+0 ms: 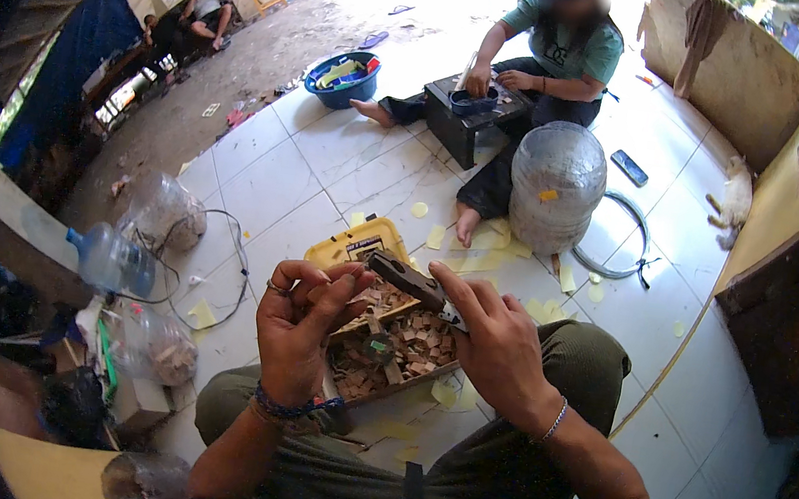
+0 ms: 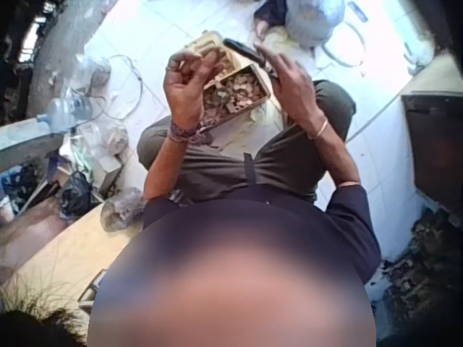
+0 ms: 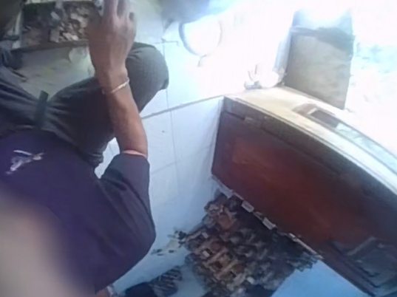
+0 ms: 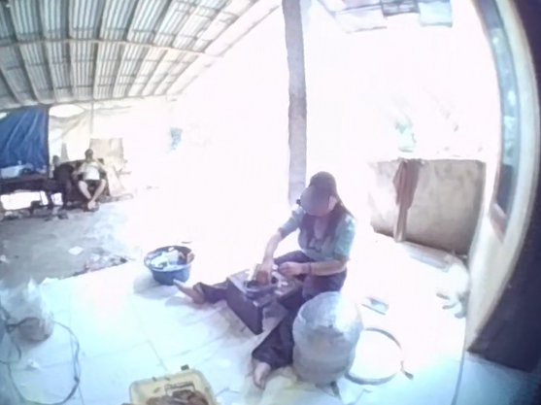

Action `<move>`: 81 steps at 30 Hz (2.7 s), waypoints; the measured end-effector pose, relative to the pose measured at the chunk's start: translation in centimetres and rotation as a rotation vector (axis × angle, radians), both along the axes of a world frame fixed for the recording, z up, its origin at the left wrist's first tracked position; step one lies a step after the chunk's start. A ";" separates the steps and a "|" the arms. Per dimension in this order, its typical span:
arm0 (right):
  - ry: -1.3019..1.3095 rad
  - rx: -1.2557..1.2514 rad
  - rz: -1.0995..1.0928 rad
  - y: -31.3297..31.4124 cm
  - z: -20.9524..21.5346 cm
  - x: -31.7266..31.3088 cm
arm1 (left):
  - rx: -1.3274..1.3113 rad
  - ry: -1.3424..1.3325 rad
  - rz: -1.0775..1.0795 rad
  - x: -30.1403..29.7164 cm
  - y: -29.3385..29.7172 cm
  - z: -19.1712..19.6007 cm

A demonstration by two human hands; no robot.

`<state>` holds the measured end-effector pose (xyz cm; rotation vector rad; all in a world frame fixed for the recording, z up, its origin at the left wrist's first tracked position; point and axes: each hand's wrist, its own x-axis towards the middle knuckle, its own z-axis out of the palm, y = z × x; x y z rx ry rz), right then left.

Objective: The person sits on the floor and uses pliers to trim small wooden pieces, placing the trimmed pieces into a yellow container. The person repeatedly picks up pieces, trims them, and deposits them into the container.

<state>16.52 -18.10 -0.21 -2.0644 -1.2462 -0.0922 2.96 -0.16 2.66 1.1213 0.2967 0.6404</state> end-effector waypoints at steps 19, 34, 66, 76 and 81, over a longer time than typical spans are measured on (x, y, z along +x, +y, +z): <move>0.024 0.006 0.029 0.6 -0.1 -0.2 | 0.025 -0.011 -0.006 -0.2 0.0 0.2; 0.219 0.033 0.152 0.1 -0.1 -0.4 | 0.041 0.001 -0.037 -0.2 -0.2 0.0; 0.588 -0.014 0.239 -1.5 1.4 0.5 | 0.066 0.012 -0.169 -1.1 2.7 0.2; -0.182 0.096 0.030 -1.9 -0.3 1.6 | -0.206 0.028 -0.338 -0.9 1.1 0.5; -0.218 0.076 0.004 -1.7 -0.6 1.6 | -0.381 0.082 -0.429 -0.7 0.6 0.4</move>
